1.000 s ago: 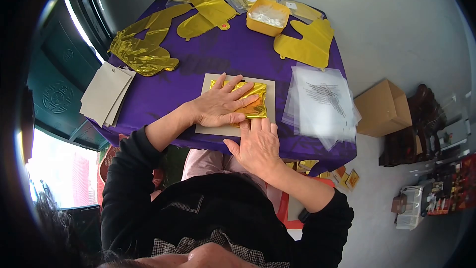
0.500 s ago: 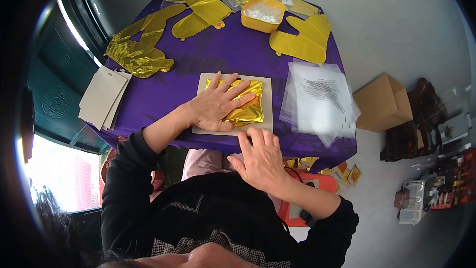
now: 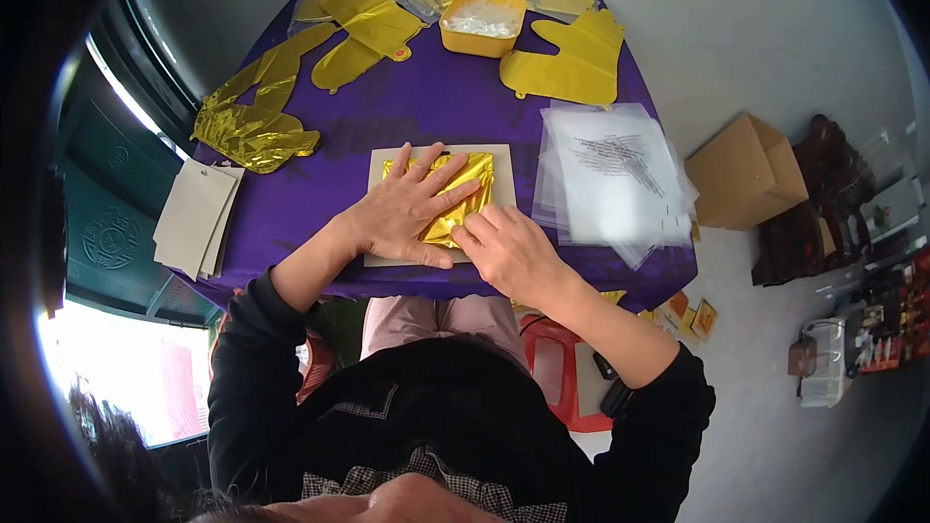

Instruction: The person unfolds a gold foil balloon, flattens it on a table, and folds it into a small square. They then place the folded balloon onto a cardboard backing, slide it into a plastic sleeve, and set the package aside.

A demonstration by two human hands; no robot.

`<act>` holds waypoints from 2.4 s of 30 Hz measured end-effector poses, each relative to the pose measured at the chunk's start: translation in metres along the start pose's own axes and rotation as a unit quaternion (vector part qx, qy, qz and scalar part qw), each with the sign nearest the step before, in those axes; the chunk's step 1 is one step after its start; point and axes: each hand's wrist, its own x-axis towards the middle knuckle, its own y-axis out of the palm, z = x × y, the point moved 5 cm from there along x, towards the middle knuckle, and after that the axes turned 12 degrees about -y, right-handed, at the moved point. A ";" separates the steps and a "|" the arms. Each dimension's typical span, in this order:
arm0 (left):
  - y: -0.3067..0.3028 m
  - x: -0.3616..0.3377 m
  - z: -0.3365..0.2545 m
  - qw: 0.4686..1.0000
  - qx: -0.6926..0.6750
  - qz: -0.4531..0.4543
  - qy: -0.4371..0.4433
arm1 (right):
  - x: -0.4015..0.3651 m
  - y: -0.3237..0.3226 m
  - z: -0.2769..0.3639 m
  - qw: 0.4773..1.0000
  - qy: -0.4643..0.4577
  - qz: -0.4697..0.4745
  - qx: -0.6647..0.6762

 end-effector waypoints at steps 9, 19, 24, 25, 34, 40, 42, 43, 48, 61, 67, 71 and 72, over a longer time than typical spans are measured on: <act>0.009 0.002 -0.001 1.000 0.001 -0.023 -0.009 | -0.011 -0.011 -0.012 0.992 0.031 -0.036 0.120; -0.002 0.002 -0.005 1.000 0.014 -0.009 -0.004 | -0.050 -0.018 -0.033 0.981 0.159 -0.062 0.092; -0.002 0.002 -0.004 1.000 0.022 -0.015 -0.001 | -0.043 -0.013 -0.038 0.988 0.126 -0.025 0.088; -0.001 0.003 -0.004 0.999 0.025 -0.027 0.001 | -0.043 -0.012 -0.040 0.988 0.125 -0.026 0.090; -0.003 0.003 -0.005 0.999 0.020 -0.026 -0.001 | -0.047 -0.013 -0.045 0.990 0.103 0.017 0.096; -0.004 0.003 -0.005 1.000 0.014 -0.024 -0.004 | -0.024 -0.012 -0.049 0.989 0.125 -0.021 0.082; -0.003 0.004 -0.005 1.000 0.016 -0.026 -0.002 | -0.009 -0.004 -0.047 0.992 0.103 -0.002 0.073; -0.003 0.003 -0.005 0.999 0.016 -0.028 0.000 | -0.007 0.005 -0.051 0.992 0.091 0.043 0.082; -0.003 0.004 -0.005 1.000 0.012 -0.013 -0.003 | -0.011 0.031 -0.061 0.985 0.112 0.118 0.056; 0.001 0.004 -0.004 1.000 0.005 0.011 -0.002 | -0.006 0.021 -0.069 0.975 0.159 0.077 0.135; 0.004 0.004 -0.002 1.000 0.017 -0.006 0.005 | -0.033 -0.041 -0.020 0.940 0.108 -0.176 0.272; 0.003 0.002 -0.006 1.000 0.018 -0.004 0.013 | -0.059 -0.016 0.046 0.882 0.104 -0.116 0.444; 0.003 0.000 -0.007 1.000 0.017 -0.003 0.012 | -0.064 -0.008 0.060 0.862 0.114 -0.100 0.483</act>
